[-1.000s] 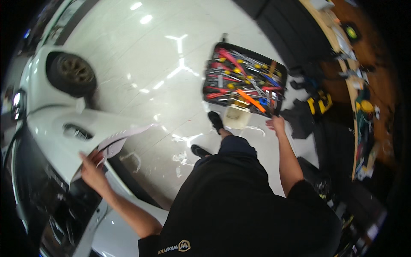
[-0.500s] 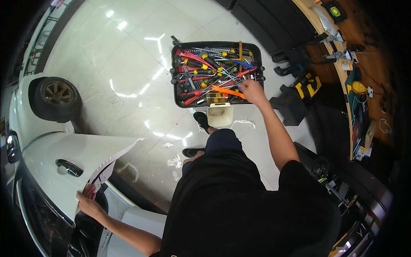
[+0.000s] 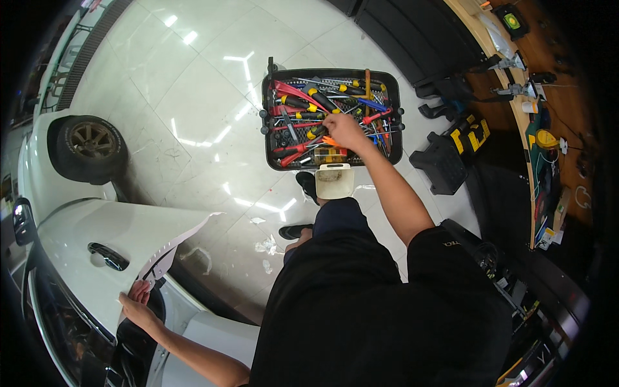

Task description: The person removes several small plastic clips and trim pieces from the exterior of a white car door using a pry tool and hands. The person then removes the door handle assembly.

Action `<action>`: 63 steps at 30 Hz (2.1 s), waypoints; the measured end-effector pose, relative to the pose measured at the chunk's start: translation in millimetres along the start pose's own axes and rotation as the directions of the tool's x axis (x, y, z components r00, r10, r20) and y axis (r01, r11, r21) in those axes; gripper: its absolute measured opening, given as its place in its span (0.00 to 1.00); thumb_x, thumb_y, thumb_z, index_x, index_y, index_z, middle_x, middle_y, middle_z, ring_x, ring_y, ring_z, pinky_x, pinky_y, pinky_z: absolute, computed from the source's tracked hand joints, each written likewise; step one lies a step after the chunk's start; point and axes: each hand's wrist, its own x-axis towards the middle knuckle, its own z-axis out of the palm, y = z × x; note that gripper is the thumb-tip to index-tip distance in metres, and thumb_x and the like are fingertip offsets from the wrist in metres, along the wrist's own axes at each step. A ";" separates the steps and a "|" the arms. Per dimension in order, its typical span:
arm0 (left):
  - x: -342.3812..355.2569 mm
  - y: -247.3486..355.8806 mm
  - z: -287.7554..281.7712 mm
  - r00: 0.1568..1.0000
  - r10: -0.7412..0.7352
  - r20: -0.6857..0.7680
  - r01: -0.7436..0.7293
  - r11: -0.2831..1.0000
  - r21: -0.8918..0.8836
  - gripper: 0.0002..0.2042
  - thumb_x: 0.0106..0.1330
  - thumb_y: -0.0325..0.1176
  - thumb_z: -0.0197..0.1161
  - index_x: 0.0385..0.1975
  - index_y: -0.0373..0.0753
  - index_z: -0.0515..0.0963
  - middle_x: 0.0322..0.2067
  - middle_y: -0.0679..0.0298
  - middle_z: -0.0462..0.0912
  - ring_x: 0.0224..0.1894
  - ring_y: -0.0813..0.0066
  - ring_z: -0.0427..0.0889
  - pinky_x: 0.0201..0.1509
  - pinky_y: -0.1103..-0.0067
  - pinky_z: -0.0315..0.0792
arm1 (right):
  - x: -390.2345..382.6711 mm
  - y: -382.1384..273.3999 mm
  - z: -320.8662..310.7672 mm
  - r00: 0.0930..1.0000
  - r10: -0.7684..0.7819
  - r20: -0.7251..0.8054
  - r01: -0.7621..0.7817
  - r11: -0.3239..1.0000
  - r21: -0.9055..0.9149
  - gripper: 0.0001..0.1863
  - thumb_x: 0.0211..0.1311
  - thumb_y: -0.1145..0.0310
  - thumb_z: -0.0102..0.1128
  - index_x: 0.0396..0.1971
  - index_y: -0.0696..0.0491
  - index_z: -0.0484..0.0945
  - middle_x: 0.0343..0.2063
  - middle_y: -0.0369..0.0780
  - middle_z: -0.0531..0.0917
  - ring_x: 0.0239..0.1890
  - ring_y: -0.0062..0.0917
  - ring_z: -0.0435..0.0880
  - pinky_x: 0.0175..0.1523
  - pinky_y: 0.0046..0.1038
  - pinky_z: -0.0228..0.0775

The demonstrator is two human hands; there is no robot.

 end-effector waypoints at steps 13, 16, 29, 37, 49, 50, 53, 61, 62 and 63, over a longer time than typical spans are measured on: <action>-1.5 -0.2 -1.6 1.000 -0.007 0.024 0.006 0.998 0.056 0.33 0.75 0.52 0.34 0.43 0.29 0.82 0.38 0.55 0.89 0.43 0.67 0.86 0.50 0.75 0.74 | 59.3 52.9 -32.4 0.962 0.105 0.253 -0.163 0.962 0.219 0.15 0.67 0.70 0.61 0.49 0.63 0.79 0.41 0.44 0.86 0.30 0.24 0.84 0.33 0.27 0.78; 3.6 -6.6 -7.0 0.998 -0.002 0.058 -0.001 0.998 0.056 0.33 0.75 0.53 0.34 0.45 0.29 0.82 0.40 0.55 0.89 0.44 0.67 0.86 0.50 0.74 0.74 | 96.0 29.2 -35.8 0.887 0.216 0.408 -0.231 0.973 -0.013 0.19 0.67 0.68 0.62 0.53 0.64 0.77 0.43 0.47 0.85 0.29 0.26 0.86 0.31 0.28 0.78; -11.6 -5.7 0.4 0.970 0.208 0.125 -0.207 0.978 -0.021 0.29 0.82 0.51 0.39 0.44 0.30 0.82 0.34 0.57 0.88 0.36 0.70 0.86 0.42 0.77 0.76 | 30.8 -78.3 -102.1 0.907 -0.156 -0.390 0.169 0.986 0.000 0.21 0.66 0.53 0.67 0.48 0.56 0.82 0.37 0.44 0.86 0.36 0.24 0.84 0.43 0.32 0.76; -83.9 -55.4 79.4 0.829 0.262 0.494 -0.023 0.898 -0.439 0.29 0.78 0.53 0.46 0.62 0.30 0.71 0.49 0.50 0.84 0.49 0.62 0.85 0.51 0.73 0.77 | -184.5 -237.9 14.9 0.993 -0.065 -0.098 0.117 0.512 0.851 0.15 0.68 0.75 0.56 0.53 0.60 0.77 0.54 0.51 0.81 0.49 0.37 0.87 0.45 0.30 0.86; 1.3 -103.2 30.3 0.748 0.533 0.395 -0.124 0.698 -0.705 0.21 0.79 0.42 0.47 0.56 0.29 0.73 0.44 0.50 0.85 0.50 0.60 0.85 0.58 0.70 0.72 | -309.0 -344.3 179.1 0.851 -0.299 0.432 -0.434 0.064 0.899 0.24 0.73 0.69 0.50 0.64 0.63 0.65 0.37 0.47 0.83 0.31 0.24 0.86 0.34 0.20 0.78; 5.4 -104.8 28.9 0.740 0.537 0.404 -0.118 0.696 -0.709 0.24 0.79 0.44 0.46 0.58 0.27 0.71 0.45 0.50 0.85 0.52 0.59 0.83 0.59 0.69 0.71 | -306.5 -347.3 178.3 0.839 -0.305 0.450 -0.441 0.104 0.892 0.24 0.73 0.69 0.49 0.64 0.64 0.65 0.35 0.46 0.82 0.28 0.21 0.85 0.32 0.18 0.76; 12.6 -110.1 34.6 0.749 0.574 0.331 -0.206 0.676 -0.708 0.23 0.79 0.43 0.45 0.58 0.27 0.71 0.46 0.50 0.85 0.55 0.56 0.82 0.61 0.68 0.70 | -305.3 -350.8 189.5 0.864 -0.370 0.342 -0.296 0.177 0.939 0.27 0.71 0.65 0.50 0.65 0.64 0.66 0.32 0.42 0.81 0.23 0.16 0.80 0.29 0.15 0.68; 32.7 -121.3 40.6 0.658 0.700 0.277 -0.404 0.638 -0.656 0.24 0.78 0.45 0.46 0.59 0.29 0.73 0.57 0.47 0.79 0.65 0.55 0.73 0.69 0.64 0.62 | -303.0 -347.1 226.7 0.889 -0.452 0.075 0.006 0.176 0.984 0.27 0.69 0.67 0.51 0.63 0.67 0.68 0.44 0.45 0.81 0.39 0.18 0.79 0.46 0.21 0.72; 33.3 -120.2 40.6 0.648 0.713 0.267 -0.434 0.635 -0.639 0.25 0.78 0.46 0.45 0.60 0.29 0.72 0.57 0.46 0.79 0.65 0.55 0.73 0.69 0.64 0.62 | -301.5 -348.2 228.8 0.887 -0.457 0.064 0.012 0.160 0.987 0.27 0.69 0.68 0.52 0.63 0.68 0.69 0.44 0.45 0.81 0.39 0.18 0.79 0.46 0.21 0.72; 32.5 -119.6 40.6 0.657 0.705 0.266 -0.436 0.644 -0.629 0.25 0.78 0.46 0.45 0.61 0.29 0.72 0.58 0.46 0.78 0.66 0.55 0.73 0.69 0.64 0.61 | -298.1 -351.2 231.0 0.888 -0.458 0.051 0.019 0.146 0.989 0.26 0.68 0.68 0.52 0.63 0.68 0.69 0.43 0.44 0.81 0.38 0.17 0.78 0.45 0.20 0.71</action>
